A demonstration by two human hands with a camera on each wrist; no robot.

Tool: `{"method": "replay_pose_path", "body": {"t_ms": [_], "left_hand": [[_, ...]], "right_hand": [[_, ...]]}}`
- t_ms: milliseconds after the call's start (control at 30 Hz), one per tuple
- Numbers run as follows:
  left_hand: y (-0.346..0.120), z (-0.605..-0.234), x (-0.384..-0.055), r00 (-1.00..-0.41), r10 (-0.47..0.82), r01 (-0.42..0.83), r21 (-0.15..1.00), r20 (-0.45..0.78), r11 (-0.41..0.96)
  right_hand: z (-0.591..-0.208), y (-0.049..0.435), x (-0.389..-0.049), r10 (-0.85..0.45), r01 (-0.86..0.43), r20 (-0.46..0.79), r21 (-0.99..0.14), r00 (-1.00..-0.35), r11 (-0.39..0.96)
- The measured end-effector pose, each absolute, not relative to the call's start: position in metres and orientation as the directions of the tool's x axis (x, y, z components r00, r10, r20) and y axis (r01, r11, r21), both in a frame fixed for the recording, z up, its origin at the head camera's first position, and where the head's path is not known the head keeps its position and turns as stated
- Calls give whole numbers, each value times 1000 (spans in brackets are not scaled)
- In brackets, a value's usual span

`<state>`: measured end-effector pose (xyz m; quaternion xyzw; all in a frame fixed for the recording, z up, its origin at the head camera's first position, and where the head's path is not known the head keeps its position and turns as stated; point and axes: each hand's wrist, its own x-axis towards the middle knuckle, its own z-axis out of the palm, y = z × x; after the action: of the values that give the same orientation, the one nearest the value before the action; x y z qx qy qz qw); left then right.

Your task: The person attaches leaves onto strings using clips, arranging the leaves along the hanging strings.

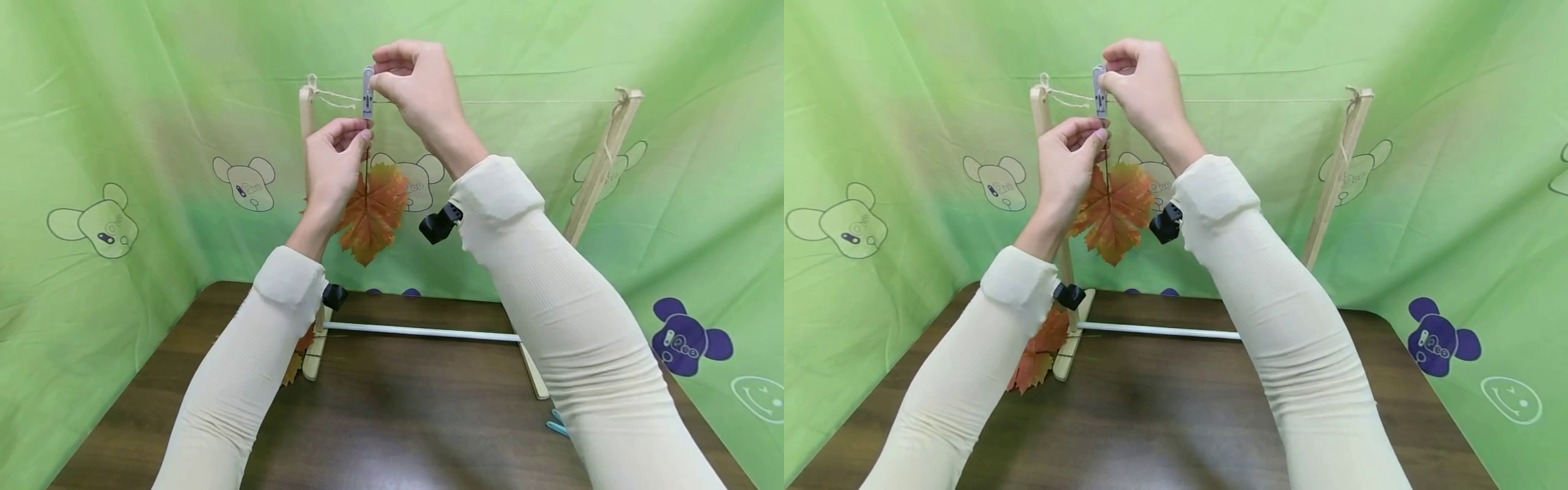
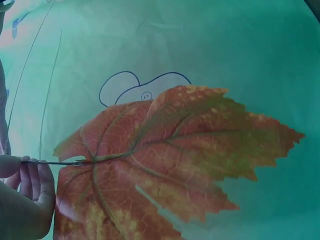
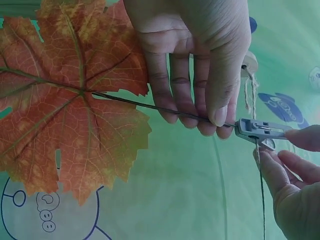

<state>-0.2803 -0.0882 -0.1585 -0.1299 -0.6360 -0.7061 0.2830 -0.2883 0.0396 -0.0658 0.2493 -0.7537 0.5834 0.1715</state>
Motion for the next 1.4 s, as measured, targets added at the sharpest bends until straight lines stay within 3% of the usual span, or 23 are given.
{"method": "replay_pose_path", "body": {"t_ms": [467, 900, 1400], "left_hand": [[-89, -162, -282, -790, -219, 587, 809, 573, -3], [-94, -164, -276, -795, -208, 588, 808, 569, -35], [-118, -171, -243, -723, -158, 645, 739, 673, 195]], "right_hand": [[-87, 58, -278, -124, -692, 681, -711, -722, 125], [-104, 75, -265, -101, -708, 704, -681, -703, 183], [-133, 100, -245, -118, -689, 684, -681, -720, 249]]}}
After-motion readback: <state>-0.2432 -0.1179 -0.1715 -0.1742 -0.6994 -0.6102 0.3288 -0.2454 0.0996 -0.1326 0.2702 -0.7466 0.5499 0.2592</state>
